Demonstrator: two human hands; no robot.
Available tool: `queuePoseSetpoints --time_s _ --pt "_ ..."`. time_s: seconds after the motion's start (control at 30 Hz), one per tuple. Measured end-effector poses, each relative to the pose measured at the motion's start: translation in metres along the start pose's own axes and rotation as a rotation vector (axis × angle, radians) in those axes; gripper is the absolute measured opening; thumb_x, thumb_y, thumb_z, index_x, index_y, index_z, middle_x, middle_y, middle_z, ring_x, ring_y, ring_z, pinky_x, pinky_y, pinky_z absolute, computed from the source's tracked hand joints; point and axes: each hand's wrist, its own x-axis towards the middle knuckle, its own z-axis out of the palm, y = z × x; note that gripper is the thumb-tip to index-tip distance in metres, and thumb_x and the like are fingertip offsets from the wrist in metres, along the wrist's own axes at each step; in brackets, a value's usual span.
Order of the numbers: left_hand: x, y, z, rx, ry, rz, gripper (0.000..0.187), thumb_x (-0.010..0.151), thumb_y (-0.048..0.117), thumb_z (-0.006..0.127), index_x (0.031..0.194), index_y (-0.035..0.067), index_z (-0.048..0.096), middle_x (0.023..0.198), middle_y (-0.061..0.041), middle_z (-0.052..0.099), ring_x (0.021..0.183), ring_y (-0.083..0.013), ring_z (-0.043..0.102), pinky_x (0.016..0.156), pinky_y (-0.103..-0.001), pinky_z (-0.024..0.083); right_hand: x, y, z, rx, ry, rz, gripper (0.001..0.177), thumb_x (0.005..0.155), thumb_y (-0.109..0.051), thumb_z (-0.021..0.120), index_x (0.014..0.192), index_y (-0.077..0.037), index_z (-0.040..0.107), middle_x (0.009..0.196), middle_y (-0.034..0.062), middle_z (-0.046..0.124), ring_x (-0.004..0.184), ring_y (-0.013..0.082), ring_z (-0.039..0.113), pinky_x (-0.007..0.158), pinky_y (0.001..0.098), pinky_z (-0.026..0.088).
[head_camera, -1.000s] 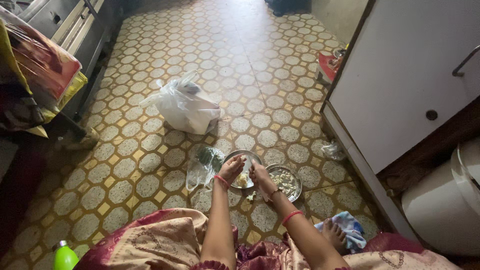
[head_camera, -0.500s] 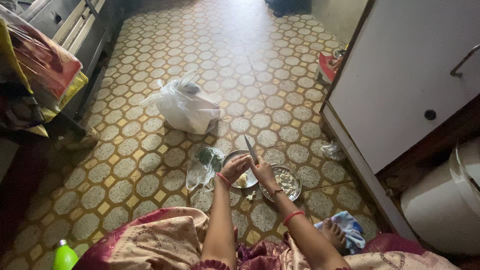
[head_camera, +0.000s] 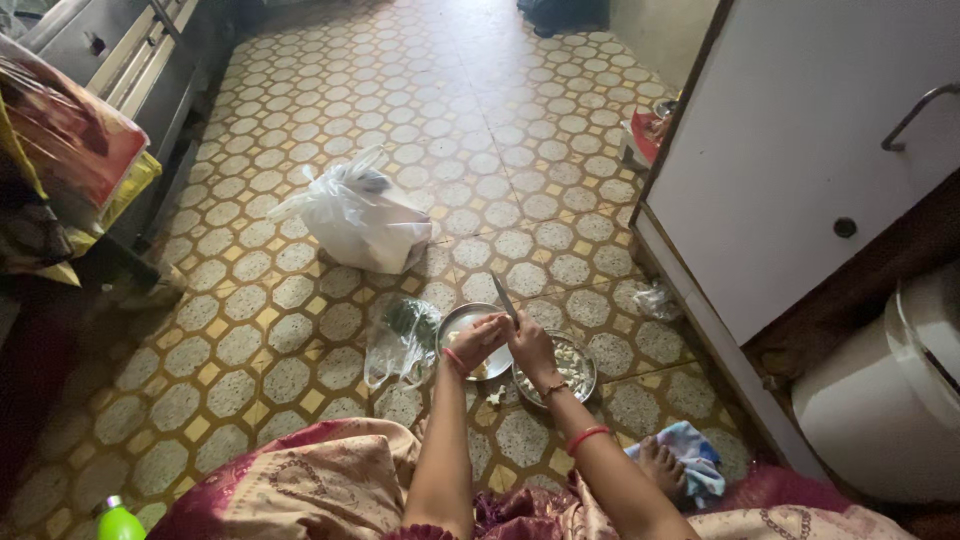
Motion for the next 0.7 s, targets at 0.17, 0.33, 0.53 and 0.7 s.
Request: queuePoseSetpoints --time_s 0.17,0.33,0.53,0.7 --pt "0.027 -0.029 0.017 -0.060 -0.059 -0.018 0.027 0.103 0.018 0.064 0.125 0.002 0.066 0.117 -0.007 0.072 0.108 -0.0185 0.069 0.098 -0.035 0.055 -0.001 0.024 -0.008 -0.230 0.010 0.263 0.055 0.100 -0.058 0.045 0.100 -0.009 0.070 0.085 0.0209 0.072 0.080 0.0432 0.072 0.065 0.0520 0.056" --pt "0.036 -0.049 0.022 -0.040 0.086 -0.068 0.028 0.099 0.018 0.064 0.122 0.002 0.068 0.113 -0.009 0.075 0.102 -0.0202 0.070 0.094 -0.036 0.058 -0.008 0.062 -0.008 -0.266 -0.045 0.351 0.056 0.103 -0.058 0.044 0.095 -0.009 0.071 0.084 0.0213 0.073 0.083 0.0427 0.071 0.070 0.0525 0.054" --pt "0.046 -0.073 0.032 -0.084 0.145 -0.077 0.026 0.098 0.016 0.069 0.119 0.001 0.069 0.108 -0.008 0.075 0.099 -0.0184 0.072 0.090 -0.032 0.061 -0.012 0.108 -0.013 0.036 -0.078 0.349 0.059 0.099 -0.061 0.046 0.094 -0.009 0.073 0.080 0.0182 0.072 0.075 0.0342 0.072 0.065 0.0447 0.053" --pt "0.052 -0.086 0.032 -0.079 0.199 -0.120 0.025 0.099 0.026 0.072 0.115 0.008 0.071 0.096 -0.003 0.070 0.084 -0.0150 0.066 0.077 -0.030 0.057 -0.013 0.142 -0.001 0.211 -0.182 0.513 0.068 0.102 -0.064 0.047 0.081 -0.003 0.069 0.064 0.0101 0.063 0.059 0.0194 0.059 0.054 0.0362 0.045"
